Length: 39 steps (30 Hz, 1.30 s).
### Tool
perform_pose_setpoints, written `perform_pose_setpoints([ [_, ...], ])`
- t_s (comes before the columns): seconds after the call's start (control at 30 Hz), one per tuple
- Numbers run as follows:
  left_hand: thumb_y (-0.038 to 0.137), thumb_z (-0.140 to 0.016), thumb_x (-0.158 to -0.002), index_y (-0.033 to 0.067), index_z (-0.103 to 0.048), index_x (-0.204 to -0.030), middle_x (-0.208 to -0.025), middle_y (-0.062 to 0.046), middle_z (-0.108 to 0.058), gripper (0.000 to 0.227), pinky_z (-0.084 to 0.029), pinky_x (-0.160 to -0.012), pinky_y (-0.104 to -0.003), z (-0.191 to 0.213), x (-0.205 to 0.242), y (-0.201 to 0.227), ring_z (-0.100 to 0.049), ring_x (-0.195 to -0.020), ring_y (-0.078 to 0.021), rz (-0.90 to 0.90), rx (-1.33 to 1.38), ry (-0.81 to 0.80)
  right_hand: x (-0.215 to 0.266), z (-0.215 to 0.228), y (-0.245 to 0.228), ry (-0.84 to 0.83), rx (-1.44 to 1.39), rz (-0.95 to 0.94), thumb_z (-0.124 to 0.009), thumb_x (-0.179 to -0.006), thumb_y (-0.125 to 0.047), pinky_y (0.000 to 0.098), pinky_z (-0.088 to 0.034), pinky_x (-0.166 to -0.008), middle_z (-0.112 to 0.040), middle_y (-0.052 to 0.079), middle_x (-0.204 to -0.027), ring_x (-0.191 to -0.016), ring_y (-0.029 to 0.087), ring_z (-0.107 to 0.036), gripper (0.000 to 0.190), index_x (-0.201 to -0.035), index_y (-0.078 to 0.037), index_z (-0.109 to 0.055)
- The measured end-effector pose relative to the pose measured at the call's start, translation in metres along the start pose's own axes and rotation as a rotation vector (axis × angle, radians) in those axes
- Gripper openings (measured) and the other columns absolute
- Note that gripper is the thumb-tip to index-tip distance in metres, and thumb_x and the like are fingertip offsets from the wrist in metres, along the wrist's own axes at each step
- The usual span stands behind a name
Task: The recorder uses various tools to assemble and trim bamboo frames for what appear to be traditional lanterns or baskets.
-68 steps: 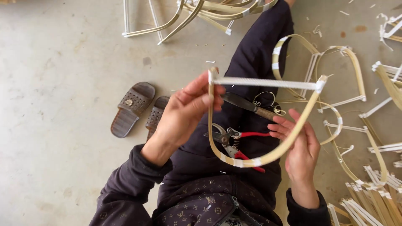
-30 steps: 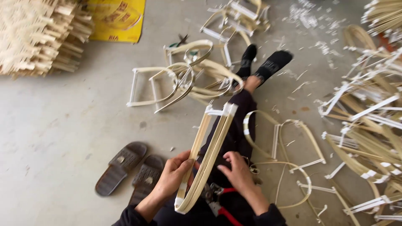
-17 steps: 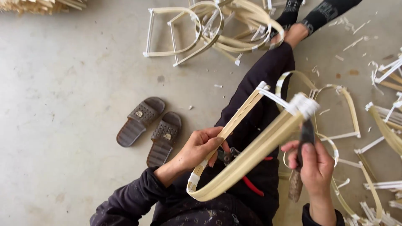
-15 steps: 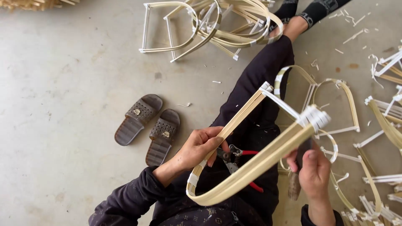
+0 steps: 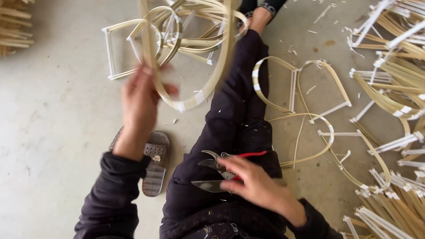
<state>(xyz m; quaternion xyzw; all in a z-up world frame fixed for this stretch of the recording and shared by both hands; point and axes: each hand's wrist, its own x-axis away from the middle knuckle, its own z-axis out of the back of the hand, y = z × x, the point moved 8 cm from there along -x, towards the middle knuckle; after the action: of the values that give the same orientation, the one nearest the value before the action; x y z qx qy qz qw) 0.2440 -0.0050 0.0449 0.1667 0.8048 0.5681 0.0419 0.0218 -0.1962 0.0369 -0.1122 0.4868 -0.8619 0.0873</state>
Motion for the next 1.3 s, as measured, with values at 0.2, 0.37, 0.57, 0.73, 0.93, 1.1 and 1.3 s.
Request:
perform_pose_setpoints([
  [0.2,0.017,-0.048,-0.112,0.0070,-0.011,-0.166,-0.171,-0.018,-0.023,0.067,-0.045,-0.117,-0.041,0.009,-0.014,-0.014,-0.050,-0.147,-0.0253,-0.260,-0.060,0.023,-0.058,0.085,0.136,0.619,-0.060,-0.086,-0.070,-0.094,-0.015,0.0276,-0.056,-0.074,-0.057,0.013,-0.135,-0.087,0.014,-0.068,0.059,-0.146,-0.001,-0.047],
  [0.37,0.015,-0.050,-0.100,-0.0005,-0.031,-0.157,-0.154,-0.022,-0.047,0.062,-0.051,-0.100,-0.044,-0.022,0.032,-0.088,-0.062,-0.122,-0.0350,0.187,-0.020,-0.078,-0.065,0.090,0.237,0.688,-0.247,-0.366,-0.071,-0.097,-0.017,0.0274,-0.055,-0.073,-0.070,0.007,-0.099,-0.081,0.012,-0.064,0.043,-0.135,-0.006,-0.057],
  [0.57,0.032,-0.035,-0.107,-0.0066,-0.043,-0.150,-0.144,-0.025,-0.058,0.058,-0.052,-0.105,-0.041,-0.056,0.036,-0.102,-0.064,-0.125,-0.0317,0.389,-0.011,-0.202,-0.008,0.088,0.066,0.712,-0.029,0.109,-0.067,-0.096,-0.005,0.0304,-0.055,-0.087,-0.067,0.008,-0.105,-0.096,0.018,-0.068,0.019,-0.114,-0.002,-0.062],
  [0.73,0.037,-0.035,-0.107,-0.0040,-0.046,-0.147,-0.127,-0.021,-0.063,0.058,-0.053,-0.092,-0.038,-0.096,0.041,-0.046,-0.066,-0.104,-0.0267,0.306,0.210,-0.228,0.018,0.058,0.048,0.500,0.023,0.131,-0.067,-0.092,-0.001,0.0286,-0.059,-0.086,-0.065,0.014,-0.122,-0.103,0.022,-0.072,0.018,-0.109,-0.003,-0.063],
  [0.93,0.013,-0.051,-0.114,-0.0045,-0.058,-0.141,-0.089,-0.008,-0.066,0.033,-0.046,-0.059,-0.027,-0.114,0.086,-0.036,-0.054,-0.064,-0.0123,0.262,0.462,-0.322,0.009,0.086,0.088,0.679,-0.414,0.063,-0.058,-0.102,-0.005,0.0328,-0.058,-0.095,-0.062,0.013,-0.140,-0.117,0.021,-0.069,0.036,-0.138,0.000,-0.056],
  [1.1,0.015,-0.053,-0.106,-0.0023,-0.061,-0.133,-0.080,-0.007,-0.068,0.034,-0.042,-0.052,-0.023,-0.137,0.124,-0.032,-0.053,-0.056,-0.0108,0.399,0.240,-0.465,-0.002,0.101,0.111,0.610,-0.612,-0.165,-0.057,-0.101,-0.015,0.0283,-0.058,-0.076,-0.069,0.011,-0.131,-0.095,0.017,-0.071,0.049,-0.148,-0.007,-0.047],
  [1.3,0.018,-0.055,-0.111,-0.0052,-0.062,-0.137,-0.088,-0.006,-0.068,0.036,-0.044,-0.061,-0.023,-0.151,0.150,-0.016,-0.050,-0.063,-0.0083,0.402,0.223,-0.730,0.003,0.103,0.085,0.617,-0.470,-0.044,-0.058,-0.107,-0.017,0.0268,-0.061,-0.082,-0.078,0.011,-0.108,-0.093,0.015,-0.075,0.033,-0.133,0.002,-0.065],
])
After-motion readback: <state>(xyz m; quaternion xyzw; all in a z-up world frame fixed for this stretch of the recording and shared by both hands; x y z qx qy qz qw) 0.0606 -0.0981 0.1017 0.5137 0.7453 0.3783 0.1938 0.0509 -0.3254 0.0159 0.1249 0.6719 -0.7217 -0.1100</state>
